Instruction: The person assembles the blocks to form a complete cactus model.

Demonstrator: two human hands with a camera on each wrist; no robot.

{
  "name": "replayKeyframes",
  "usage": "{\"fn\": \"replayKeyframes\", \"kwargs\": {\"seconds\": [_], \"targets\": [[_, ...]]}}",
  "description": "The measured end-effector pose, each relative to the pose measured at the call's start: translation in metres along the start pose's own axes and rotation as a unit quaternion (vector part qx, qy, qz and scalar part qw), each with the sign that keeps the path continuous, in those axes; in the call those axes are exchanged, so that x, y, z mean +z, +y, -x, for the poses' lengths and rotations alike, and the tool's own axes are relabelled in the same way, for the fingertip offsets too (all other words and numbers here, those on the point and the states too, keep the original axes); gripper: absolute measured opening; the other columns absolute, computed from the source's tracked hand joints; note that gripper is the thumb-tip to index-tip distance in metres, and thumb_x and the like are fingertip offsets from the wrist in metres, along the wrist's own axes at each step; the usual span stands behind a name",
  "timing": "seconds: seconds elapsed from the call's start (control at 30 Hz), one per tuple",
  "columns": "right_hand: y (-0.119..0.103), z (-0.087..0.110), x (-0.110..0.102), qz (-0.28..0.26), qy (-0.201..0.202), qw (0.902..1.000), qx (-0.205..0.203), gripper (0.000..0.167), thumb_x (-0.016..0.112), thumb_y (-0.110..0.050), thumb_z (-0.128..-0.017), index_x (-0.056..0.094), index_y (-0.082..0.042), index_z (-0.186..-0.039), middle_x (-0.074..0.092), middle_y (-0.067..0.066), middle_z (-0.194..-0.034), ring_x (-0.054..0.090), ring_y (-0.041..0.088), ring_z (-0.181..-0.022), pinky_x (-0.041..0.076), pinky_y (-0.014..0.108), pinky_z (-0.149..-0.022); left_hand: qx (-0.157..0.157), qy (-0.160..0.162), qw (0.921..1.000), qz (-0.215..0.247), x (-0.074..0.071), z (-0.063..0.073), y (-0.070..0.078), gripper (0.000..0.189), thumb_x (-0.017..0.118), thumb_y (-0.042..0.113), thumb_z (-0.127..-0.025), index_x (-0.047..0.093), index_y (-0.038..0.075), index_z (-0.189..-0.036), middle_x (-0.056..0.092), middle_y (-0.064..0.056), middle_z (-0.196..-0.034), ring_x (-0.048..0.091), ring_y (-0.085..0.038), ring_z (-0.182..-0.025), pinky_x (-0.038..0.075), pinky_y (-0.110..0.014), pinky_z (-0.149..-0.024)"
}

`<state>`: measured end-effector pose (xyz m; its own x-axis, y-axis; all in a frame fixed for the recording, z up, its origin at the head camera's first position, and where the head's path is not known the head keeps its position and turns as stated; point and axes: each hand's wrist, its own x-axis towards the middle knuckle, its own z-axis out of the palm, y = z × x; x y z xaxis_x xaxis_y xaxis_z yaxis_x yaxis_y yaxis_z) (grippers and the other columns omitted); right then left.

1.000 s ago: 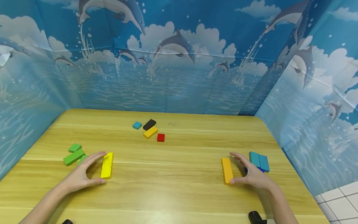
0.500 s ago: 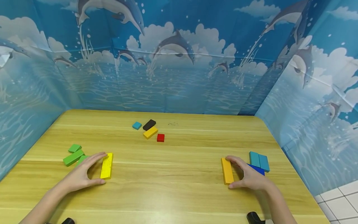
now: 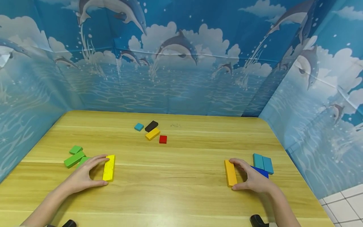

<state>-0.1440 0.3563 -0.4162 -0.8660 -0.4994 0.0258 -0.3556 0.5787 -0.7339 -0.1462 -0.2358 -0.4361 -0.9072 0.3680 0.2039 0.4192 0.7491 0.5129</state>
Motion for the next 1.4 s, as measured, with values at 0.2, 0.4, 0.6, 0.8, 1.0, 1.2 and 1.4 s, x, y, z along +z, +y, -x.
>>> {"fn": "replayKeyframes", "kwargs": {"seconds": [0.2,0.4,0.6,0.8,1.0,1.2,1.4], "targets": [[0.000,-0.001,0.000,0.006,0.001,1.0000,-0.002,0.081,0.076,-0.022,-0.073,0.032,0.002,-0.137,0.035,0.024,-0.135,0.027,-0.019,-0.116,0.021,0.001,-0.091,-0.003,0.004,1.0000,-0.002,0.001,-0.001,0.000,0.077,0.076,0.053,-0.064,0.054,0.010,-0.124,0.045,-0.012,-0.132,0.041,-0.037,-0.119,0.036,-0.059,-0.090],[0.001,-0.001,0.000,0.009,0.000,1.0000,-0.005,0.081,0.076,-0.022,-0.074,0.031,0.002,-0.137,0.035,0.024,-0.135,0.026,-0.019,-0.117,0.021,0.001,-0.091,0.001,0.011,0.9999,0.008,0.004,-0.005,0.004,0.077,0.079,0.049,-0.062,0.055,0.009,-0.123,0.044,-0.011,-0.133,0.041,-0.037,-0.119,0.036,-0.059,-0.089],[0.002,-0.001,0.000,0.011,0.001,0.9999,-0.011,0.081,0.076,-0.021,-0.074,0.031,0.003,-0.137,0.034,0.024,-0.135,0.026,-0.019,-0.117,0.021,0.001,-0.091,0.016,0.019,0.9981,0.057,0.011,-0.012,0.018,0.078,0.082,0.045,-0.059,0.055,0.011,-0.124,0.042,-0.008,-0.134,0.040,-0.034,-0.121,0.037,-0.057,-0.090],[0.001,-0.002,-0.001,0.011,-0.002,0.9999,-0.008,0.081,0.075,-0.022,-0.074,0.030,0.002,-0.137,0.034,0.024,-0.135,0.025,-0.019,-0.117,0.021,0.001,-0.091,0.054,0.026,0.9938,0.093,0.022,-0.023,0.045,0.078,0.085,0.040,-0.057,0.055,0.011,-0.124,0.043,-0.008,-0.133,0.042,-0.029,-0.121,0.038,-0.053,-0.092],[0.000,-0.002,-0.001,0.006,-0.006,0.9999,-0.008,0.081,0.075,-0.022,-0.075,0.029,0.003,-0.137,0.033,0.024,-0.136,0.025,-0.019,-0.118,0.020,0.001,-0.091,0.086,0.029,0.9890,0.117,0.040,-0.031,0.074,0.076,0.084,0.040,-0.057,0.056,0.012,-0.122,0.046,-0.007,-0.132,0.044,-0.026,-0.119,0.039,-0.051,-0.093],[0.002,-0.002,-0.001,0.006,-0.008,0.9999,-0.006,0.082,0.075,-0.022,-0.075,0.029,0.002,-0.138,0.033,0.024,-0.136,0.025,-0.019,-0.117,0.021,0.001,-0.091,0.093,0.014,0.9876,0.126,0.061,-0.035,0.101,0.076,0.083,0.043,-0.058,0.056,0.013,-0.122,0.046,-0.004,-0.132,0.043,-0.022,-0.119,0.040,-0.049,-0.093],[0.003,-0.002,-0.001,0.008,-0.007,0.9999,-0.005,0.082,0.075,-0.022,-0.074,0.029,0.002,-0.137,0.033,0.023,-0.136,0.024,-0.020,-0.117,0.020,0.001,-0.091,0.110,-0.010,0.9853,0.130,0.079,-0.038,0.122,0.077,0.081,0.047,-0.059,0.055,0.013,-0.123,0.045,-0.003,-0.132,0.043,-0.020,-0.119,0.042,-0.045,-0.092]]}}
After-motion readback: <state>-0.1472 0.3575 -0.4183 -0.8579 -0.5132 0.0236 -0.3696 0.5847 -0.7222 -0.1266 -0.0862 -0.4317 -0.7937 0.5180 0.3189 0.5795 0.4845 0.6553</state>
